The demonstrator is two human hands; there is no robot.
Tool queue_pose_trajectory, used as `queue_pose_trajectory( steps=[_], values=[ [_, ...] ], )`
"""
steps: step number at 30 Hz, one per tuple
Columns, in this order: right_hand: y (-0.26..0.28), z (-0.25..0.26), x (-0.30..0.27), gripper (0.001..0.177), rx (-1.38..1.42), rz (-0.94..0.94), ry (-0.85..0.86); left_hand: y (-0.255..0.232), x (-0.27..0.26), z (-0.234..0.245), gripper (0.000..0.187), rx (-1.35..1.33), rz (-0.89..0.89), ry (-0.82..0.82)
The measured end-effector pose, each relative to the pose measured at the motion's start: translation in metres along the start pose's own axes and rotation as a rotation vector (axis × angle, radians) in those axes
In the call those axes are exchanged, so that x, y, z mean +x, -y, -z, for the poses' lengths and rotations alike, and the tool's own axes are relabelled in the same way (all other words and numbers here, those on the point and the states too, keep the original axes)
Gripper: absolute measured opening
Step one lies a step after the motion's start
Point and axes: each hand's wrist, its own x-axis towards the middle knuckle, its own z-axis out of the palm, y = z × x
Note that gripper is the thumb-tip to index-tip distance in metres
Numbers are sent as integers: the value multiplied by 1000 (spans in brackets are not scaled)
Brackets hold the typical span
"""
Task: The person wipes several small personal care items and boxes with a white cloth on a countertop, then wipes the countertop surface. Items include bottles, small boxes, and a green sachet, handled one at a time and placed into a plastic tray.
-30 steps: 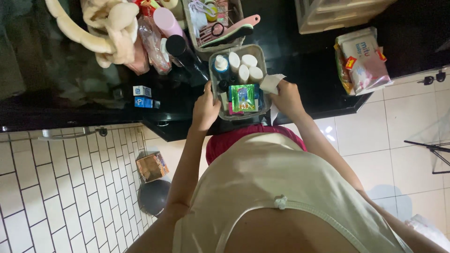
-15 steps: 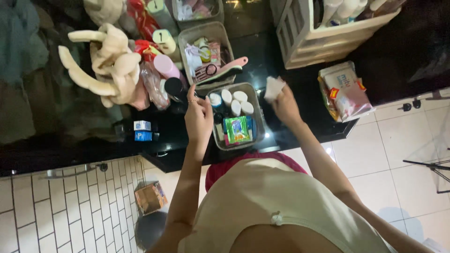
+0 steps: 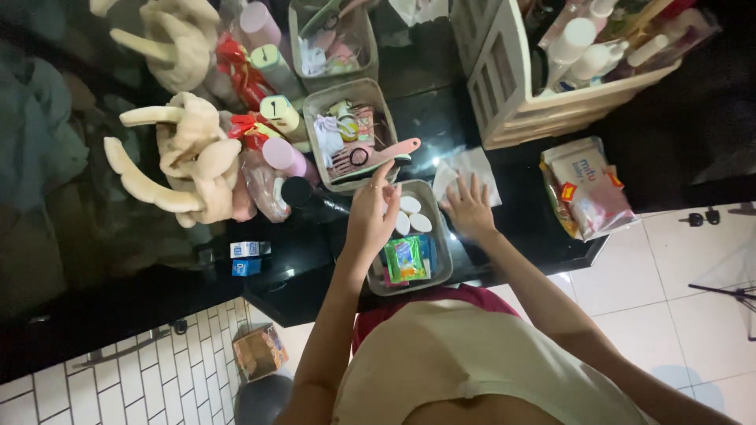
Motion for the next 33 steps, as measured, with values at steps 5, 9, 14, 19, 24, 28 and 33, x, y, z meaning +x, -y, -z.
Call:
queue_pose_trajectory(
  steps=[5,9,14,19,24,28,33],
  values=[
    [5,-6,77,63,16,53,-101,12,26,0,50,-26,29,23],
    [23,12,101,68,-212,237,41,21,46,1,49,11,-6,58],
    [-17,0,105,64,-205,369,55,47,64,2,48,-43,-23,78],
    [-22,7,182,64,33,134,-118,57,73,1,50,13,4,72],
    [25,9,187,57,-190,324,123,72,86,-4,47,45,-51,98],
    [-10,-3,166,61,202,361,50,85,95,-5,45,33,-17,109],
    [-22,16,213,49,-141,53,-106,90,99,3,45,34,98,90]
  ],
)
